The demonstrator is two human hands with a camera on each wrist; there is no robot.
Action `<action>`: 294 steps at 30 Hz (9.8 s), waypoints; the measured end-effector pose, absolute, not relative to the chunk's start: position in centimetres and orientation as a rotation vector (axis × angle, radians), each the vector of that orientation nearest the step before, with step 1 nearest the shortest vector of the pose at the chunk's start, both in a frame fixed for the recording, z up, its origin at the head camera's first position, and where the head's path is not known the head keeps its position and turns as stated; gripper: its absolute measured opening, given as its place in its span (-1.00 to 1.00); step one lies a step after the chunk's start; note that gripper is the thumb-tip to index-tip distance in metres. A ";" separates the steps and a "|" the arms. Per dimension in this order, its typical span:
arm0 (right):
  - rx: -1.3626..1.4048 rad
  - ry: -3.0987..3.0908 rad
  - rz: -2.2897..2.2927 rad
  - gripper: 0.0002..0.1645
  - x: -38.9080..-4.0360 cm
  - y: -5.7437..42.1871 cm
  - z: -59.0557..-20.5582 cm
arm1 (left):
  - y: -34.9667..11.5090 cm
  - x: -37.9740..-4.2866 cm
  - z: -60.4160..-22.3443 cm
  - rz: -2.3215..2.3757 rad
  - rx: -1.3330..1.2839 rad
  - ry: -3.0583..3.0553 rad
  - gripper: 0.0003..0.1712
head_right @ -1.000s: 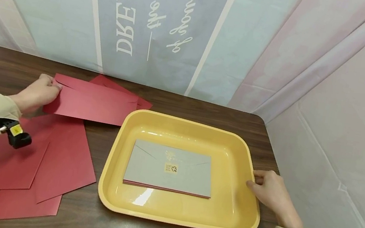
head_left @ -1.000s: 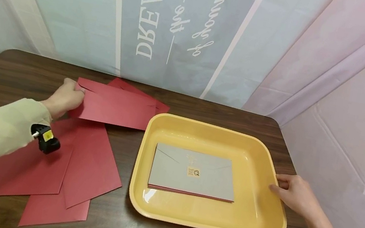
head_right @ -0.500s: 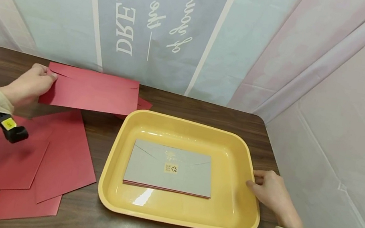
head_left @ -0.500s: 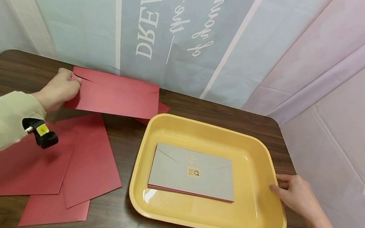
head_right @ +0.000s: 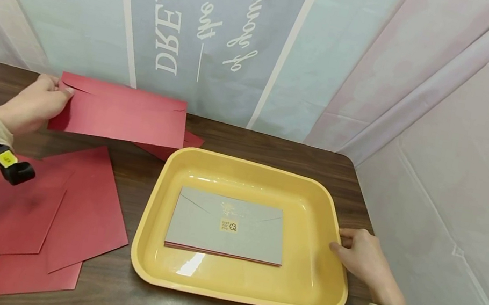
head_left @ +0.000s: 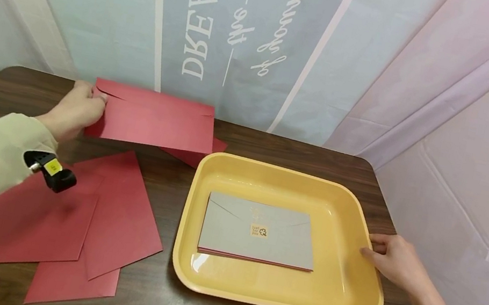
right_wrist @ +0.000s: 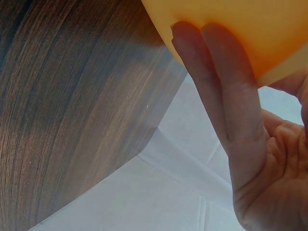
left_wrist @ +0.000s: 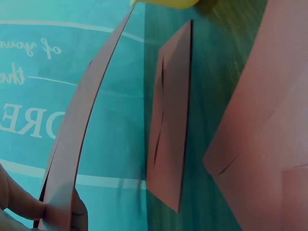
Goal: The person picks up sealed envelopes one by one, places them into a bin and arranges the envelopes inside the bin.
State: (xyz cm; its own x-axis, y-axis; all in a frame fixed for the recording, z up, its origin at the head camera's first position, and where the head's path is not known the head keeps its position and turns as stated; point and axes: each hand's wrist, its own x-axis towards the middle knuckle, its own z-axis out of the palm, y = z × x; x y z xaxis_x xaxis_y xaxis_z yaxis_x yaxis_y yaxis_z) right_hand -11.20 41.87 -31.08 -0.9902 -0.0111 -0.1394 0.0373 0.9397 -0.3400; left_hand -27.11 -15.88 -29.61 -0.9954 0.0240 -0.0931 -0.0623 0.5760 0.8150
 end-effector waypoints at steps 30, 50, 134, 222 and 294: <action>0.022 2.959 -0.521 -0.47 -11.1 41.9 -31.1 | -12.2 -24.8 -29.8 1.455 -0.008 2.514 -0.45; 0.017 2.957 -0.535 -0.48 -11.2 42.0 -31.2 | -7.8 -22.6 -29.6 1.497 0.182 2.359 -0.50; 0.019 2.967 -0.551 -0.49 -11.1 42.1 -31.5 | 4.0 -19.5 -31.8 0.895 0.466 2.481 -0.45; 0.022 2.961 -0.538 -0.51 -10.9 41.9 -31.5 | -7.0 -27.0 -33.9 0.801 0.329 2.775 -0.37; 0.049 2.949 -0.563 -0.48 -11.0 41.7 -31.6 | -10.6 -32.0 -35.2 0.540 -0.050 2.894 0.22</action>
